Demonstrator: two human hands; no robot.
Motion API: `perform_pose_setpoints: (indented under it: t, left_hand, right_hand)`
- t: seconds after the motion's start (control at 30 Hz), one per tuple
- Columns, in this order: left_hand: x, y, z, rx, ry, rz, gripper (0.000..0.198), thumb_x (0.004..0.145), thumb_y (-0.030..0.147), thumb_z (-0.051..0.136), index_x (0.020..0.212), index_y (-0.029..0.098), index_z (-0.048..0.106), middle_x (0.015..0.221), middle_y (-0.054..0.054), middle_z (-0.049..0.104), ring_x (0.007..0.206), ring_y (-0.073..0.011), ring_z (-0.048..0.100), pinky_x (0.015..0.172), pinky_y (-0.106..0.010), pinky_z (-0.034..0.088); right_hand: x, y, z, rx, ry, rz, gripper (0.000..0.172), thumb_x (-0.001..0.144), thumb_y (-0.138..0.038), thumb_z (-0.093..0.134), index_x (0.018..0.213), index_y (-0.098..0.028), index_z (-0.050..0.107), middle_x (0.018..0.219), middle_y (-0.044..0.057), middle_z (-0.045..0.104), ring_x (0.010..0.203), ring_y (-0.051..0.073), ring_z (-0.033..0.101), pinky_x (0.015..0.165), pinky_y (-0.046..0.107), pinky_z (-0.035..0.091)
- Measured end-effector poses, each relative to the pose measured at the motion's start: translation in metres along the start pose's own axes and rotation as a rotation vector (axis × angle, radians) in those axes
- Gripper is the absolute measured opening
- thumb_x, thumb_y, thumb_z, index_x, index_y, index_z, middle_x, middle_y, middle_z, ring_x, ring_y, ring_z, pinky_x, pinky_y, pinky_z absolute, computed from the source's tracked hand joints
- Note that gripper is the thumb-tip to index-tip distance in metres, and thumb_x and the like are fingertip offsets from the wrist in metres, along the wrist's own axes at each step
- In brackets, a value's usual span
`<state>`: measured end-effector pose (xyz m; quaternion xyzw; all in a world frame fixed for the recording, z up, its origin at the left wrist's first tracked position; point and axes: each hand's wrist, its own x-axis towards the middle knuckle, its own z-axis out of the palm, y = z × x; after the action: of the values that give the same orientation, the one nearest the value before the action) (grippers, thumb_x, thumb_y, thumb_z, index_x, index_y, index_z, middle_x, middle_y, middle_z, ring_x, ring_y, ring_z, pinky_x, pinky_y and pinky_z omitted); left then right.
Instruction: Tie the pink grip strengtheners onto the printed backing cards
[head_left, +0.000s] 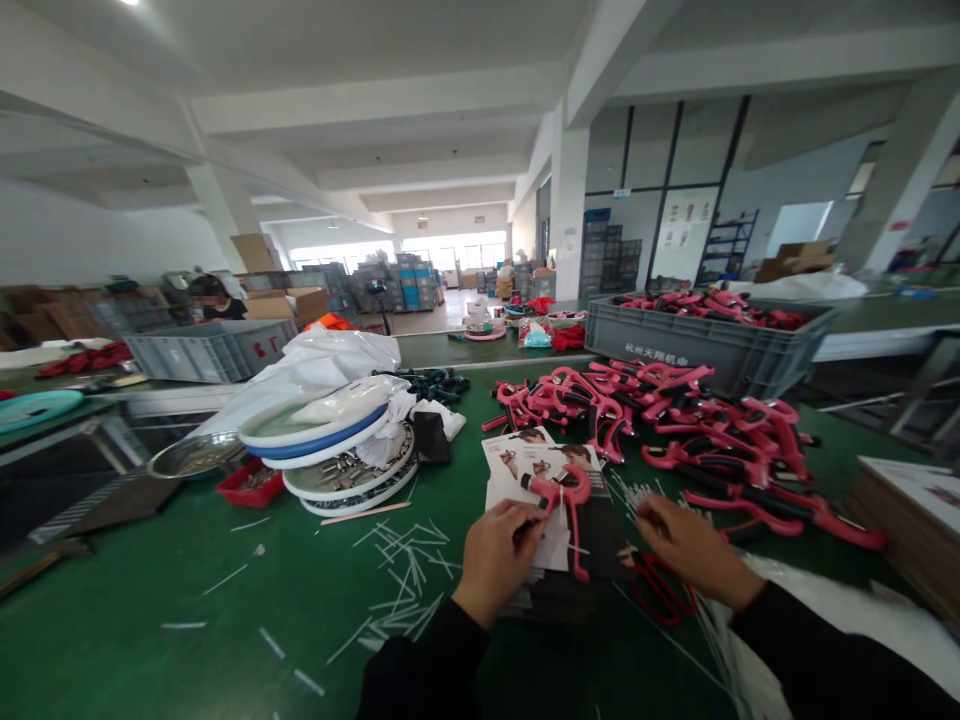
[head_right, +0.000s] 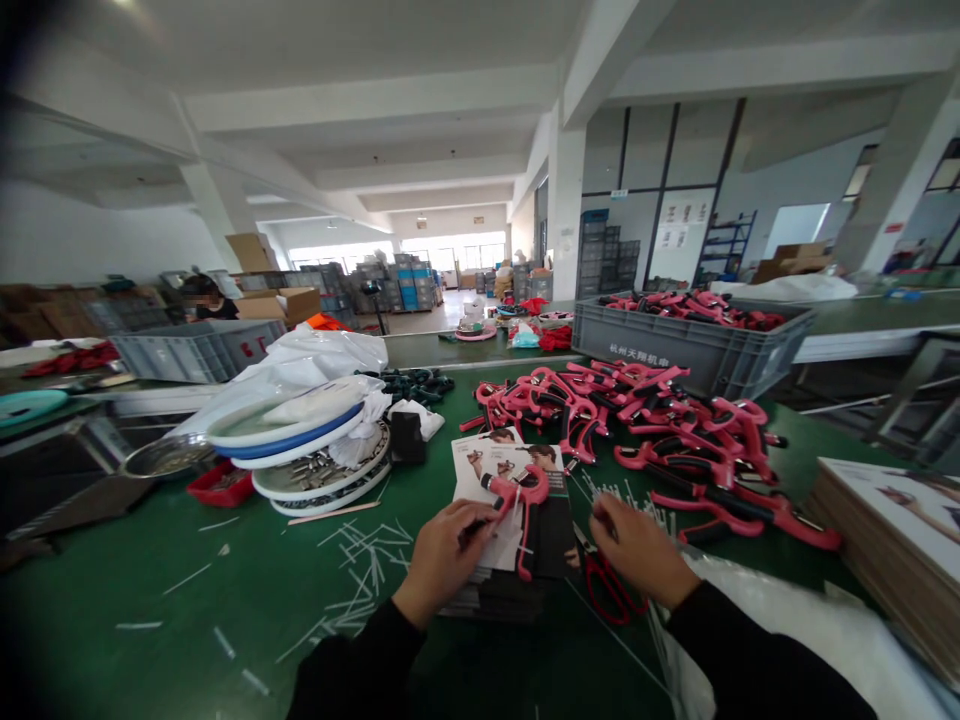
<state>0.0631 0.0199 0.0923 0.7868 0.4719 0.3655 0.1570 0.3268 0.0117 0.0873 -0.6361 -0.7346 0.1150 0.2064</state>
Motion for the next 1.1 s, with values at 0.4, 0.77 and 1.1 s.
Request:
perform_pose_setpoints:
  t: [0.4,0.77,1.1]
  left_hand:
    - [-0.010,-0.001,-0.016,-0.197,0.193,-0.095,0.030,0.087,0.033,0.041,0.098,0.021,0.067,0.108,-0.009,0.060,0.106,-0.0205,0.054,0.087,-0.033,0.047]
    - [0.024,0.037,0.011,0.109,0.027,-0.162,0.011,0.069,0.026,0.059,0.065,0.021,0.068,0.102,-0.008,0.062,0.099,-0.0280,0.051,0.085,-0.041,0.038]
    - [0.027,0.015,0.014,-0.210,-0.013,-0.184,0.032,0.083,0.035,0.045,0.060,0.018,0.059,0.075,-0.002,0.061,0.084,-0.0167,0.057,0.077,-0.028,0.044]
  right_hand:
    - [-0.010,0.012,0.025,0.060,-0.258,0.168,0.021,0.058,-0.014,0.056,0.077,-0.013,0.064,0.073,0.011,0.066,0.071,0.027,0.063,0.061,0.034,0.045]
    - [-0.070,0.026,0.009,1.184,-0.229,0.384,0.044,0.062,-0.042,0.063,0.100,-0.021,0.058,0.076,0.001,0.060,0.053,0.010,0.051,0.040,0.018,0.034]
    - [-0.013,-0.031,-0.032,-0.221,0.054,-0.287,0.037,0.078,-0.017,0.046,0.114,-0.020,0.055,0.093,0.010,0.065,0.083,0.022,0.062,0.073,0.034,0.046]
